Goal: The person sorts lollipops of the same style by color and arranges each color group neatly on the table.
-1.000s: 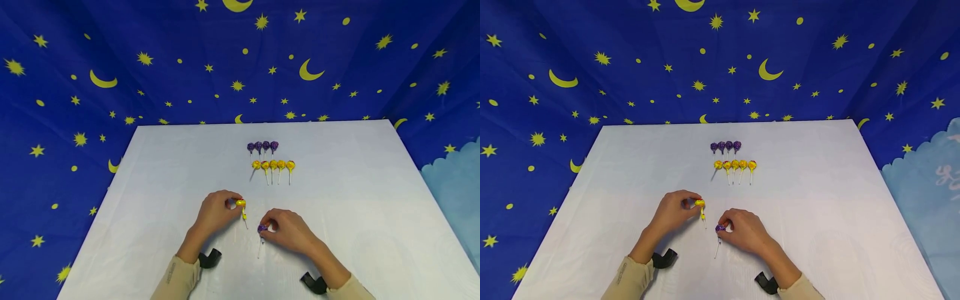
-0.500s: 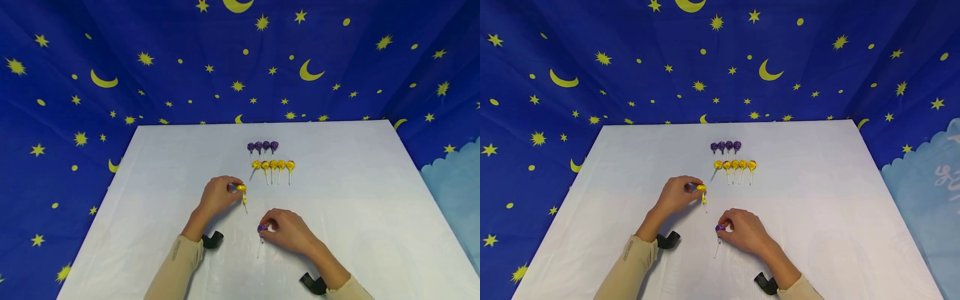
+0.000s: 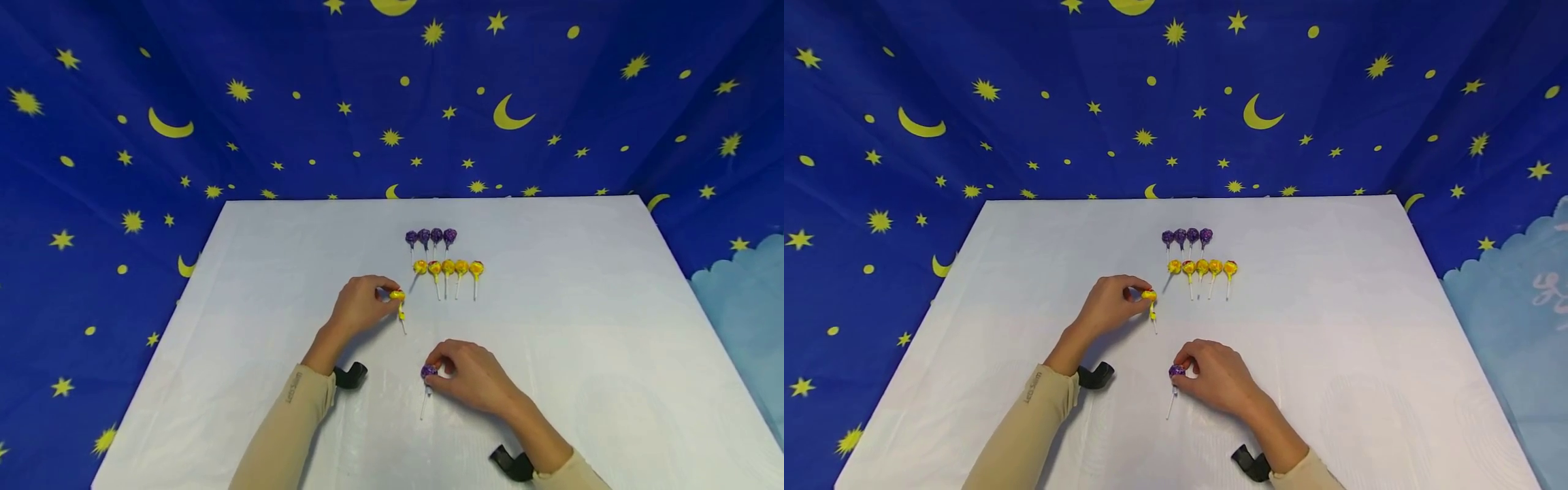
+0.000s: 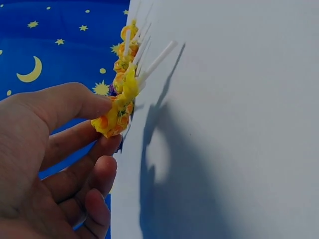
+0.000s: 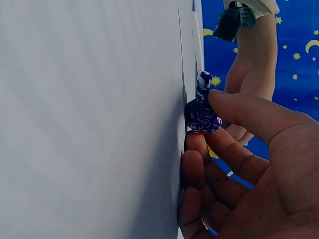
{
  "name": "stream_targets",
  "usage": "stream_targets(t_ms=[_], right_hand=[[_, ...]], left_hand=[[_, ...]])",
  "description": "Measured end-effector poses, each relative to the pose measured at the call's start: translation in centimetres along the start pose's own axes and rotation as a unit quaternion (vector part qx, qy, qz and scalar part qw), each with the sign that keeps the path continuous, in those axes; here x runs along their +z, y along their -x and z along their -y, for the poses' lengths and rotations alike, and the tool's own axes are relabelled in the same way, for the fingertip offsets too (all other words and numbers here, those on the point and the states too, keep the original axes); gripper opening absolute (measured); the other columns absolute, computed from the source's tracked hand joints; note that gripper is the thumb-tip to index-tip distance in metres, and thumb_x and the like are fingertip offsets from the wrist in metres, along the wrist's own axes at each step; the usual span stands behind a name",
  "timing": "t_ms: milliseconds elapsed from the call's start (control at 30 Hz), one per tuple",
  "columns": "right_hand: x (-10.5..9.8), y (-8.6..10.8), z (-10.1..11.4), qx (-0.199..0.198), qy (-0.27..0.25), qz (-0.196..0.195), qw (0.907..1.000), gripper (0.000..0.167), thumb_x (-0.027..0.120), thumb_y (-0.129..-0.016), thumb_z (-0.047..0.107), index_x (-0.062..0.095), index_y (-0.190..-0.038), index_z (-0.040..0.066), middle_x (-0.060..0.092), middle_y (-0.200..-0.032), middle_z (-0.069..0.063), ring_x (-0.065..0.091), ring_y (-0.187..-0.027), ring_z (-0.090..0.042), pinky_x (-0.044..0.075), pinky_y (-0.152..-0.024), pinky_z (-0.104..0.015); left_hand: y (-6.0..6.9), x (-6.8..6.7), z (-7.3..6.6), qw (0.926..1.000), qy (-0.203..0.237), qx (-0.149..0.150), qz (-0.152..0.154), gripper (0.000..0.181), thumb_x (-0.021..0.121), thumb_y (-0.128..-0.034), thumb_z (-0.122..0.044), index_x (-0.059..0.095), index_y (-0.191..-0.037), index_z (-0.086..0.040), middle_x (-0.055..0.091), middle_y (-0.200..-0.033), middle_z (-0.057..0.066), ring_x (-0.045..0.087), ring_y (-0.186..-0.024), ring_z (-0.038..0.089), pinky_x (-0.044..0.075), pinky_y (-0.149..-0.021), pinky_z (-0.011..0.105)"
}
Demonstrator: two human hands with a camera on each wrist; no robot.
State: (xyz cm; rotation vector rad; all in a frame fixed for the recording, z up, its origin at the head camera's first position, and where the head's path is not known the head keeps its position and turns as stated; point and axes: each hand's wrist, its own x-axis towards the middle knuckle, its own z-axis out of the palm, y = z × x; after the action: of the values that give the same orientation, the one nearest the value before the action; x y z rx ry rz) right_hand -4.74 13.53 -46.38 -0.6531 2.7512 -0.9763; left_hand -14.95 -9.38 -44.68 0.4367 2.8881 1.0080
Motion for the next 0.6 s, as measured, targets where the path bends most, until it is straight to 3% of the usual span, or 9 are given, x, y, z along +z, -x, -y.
stream_targets(t_ms=[200,600], right_hand=[[-0.2,0.0,-0.1,-0.006,-0.002,-0.003,1.0,0.017,0.079,-0.079,0.035,0.069,-0.089,0.025,0.055,-0.074,0.015,0.049,-0.066,-0.003,0.04,-0.059,-0.024],[0.0,0.0,-0.1,-0.005,0.013,-0.006,0.9999,0.017,0.078,-0.079,0.036,0.068,-0.089,0.026,0.054,-0.074,0.015,0.048,-0.066,-0.002,0.04,-0.059,-0.024]], left_hand=[[-0.7,0.0,-0.2,0.9997,-0.008,-0.023,-0.004,0.021,0.075,-0.0814,-0.027,0.076,-0.101,-0.019,0.068,-0.092,-0.006,0.055,-0.066,0.008,0.044,-0.059,0.03],[-2.2,0.0,0.4,0.9993,-0.004,-0.025,-0.026,0.021,0.073,-0.0822,-0.025,0.075,-0.103,-0.022,0.069,-0.096,-0.006,0.056,-0.067,0.01,0.042,-0.057,0.031]])
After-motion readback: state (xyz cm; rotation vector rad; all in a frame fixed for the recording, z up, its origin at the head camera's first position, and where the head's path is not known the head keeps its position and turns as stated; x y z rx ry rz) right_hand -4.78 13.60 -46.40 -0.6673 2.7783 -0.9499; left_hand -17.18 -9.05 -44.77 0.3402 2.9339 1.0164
